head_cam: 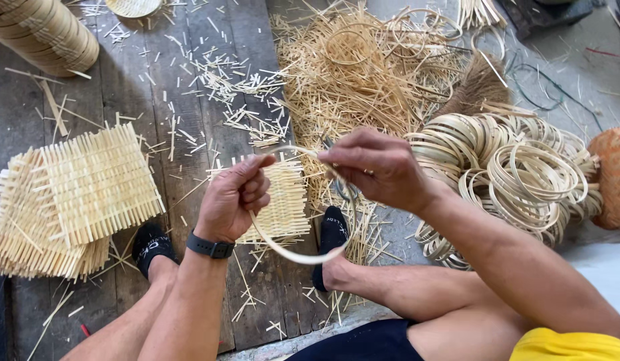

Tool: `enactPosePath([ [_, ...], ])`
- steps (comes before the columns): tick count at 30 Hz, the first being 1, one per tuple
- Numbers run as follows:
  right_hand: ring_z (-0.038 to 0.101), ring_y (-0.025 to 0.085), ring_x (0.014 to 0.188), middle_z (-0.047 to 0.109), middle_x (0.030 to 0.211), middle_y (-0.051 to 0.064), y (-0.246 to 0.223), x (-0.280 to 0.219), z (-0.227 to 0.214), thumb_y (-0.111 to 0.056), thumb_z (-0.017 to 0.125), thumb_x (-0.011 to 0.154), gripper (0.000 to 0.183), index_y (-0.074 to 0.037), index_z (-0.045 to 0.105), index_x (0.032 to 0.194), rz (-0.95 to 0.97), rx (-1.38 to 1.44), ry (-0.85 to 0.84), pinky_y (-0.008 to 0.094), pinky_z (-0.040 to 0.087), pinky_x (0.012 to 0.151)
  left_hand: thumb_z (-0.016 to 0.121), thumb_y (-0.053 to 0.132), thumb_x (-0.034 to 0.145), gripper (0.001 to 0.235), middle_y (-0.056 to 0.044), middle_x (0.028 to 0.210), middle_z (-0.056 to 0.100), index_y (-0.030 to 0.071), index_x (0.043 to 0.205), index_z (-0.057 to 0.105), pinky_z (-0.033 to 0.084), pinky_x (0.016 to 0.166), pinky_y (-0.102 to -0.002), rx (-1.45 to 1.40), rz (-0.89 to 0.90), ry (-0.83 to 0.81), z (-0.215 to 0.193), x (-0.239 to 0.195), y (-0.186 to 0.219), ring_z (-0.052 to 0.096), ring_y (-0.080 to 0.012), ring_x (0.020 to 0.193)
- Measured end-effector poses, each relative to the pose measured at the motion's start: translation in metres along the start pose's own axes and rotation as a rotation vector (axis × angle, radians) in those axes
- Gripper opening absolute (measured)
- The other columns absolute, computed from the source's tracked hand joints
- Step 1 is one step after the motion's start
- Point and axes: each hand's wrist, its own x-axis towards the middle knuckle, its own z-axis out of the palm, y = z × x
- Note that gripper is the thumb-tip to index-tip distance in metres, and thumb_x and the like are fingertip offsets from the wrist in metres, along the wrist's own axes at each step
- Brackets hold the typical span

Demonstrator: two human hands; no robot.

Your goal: The person weaves bamboo strips into circular basket bases using a wooden template and shears. They repeatedly place woven mats over the template, trim excess strips, and stack the finished pieces.

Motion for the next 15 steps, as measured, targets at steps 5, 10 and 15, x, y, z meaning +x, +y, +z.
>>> enactPosePath([
  [5,0.072,0.026,0.103,0.07,0.112,0.011,-0.023,0.008,0.021,-0.01,0.074,0.098,0.026,-0.01,0.064,0.122,-0.152,-0.144,0.091,0.036,0.062,0.087,0.062,0.031,0.098,0.04,-0.007,0.089,0.073,-0.001,0.119,0.07,0.055,0.066,-0.025,0.356,-0.055,0.14,0.027,0.001,-0.014,0.064,-0.0114,0.073],
  [10,0.066,0.022,0.082,0.066,0.094,0.011,-0.026,0.015,0.042,-0.007,0.076,0.094,0.022,-0.006,0.074,0.116,0.029,-0.232,-0.077,0.035,0.057,0.066,0.051,0.043,0.094,0.051,-0.009,0.085,0.075,-0.001,0.105,0.074,0.055,0.056,-0.028,0.177,-0.152,0.147,0.037,-0.014,0.011,0.068,-0.0152,0.067],
  [15,0.065,0.021,0.086,0.066,0.096,0.008,-0.026,0.018,0.058,-0.009,0.079,0.091,0.021,-0.005,0.075,0.111,0.086,-0.2,0.022,0.034,0.056,0.068,0.06,0.042,0.104,0.046,0.002,0.07,0.051,-0.002,0.107,0.073,0.029,0.042,-0.024,0.303,-0.009,0.162,0.041,-0.024,0.009,0.039,-0.0059,0.052],
])
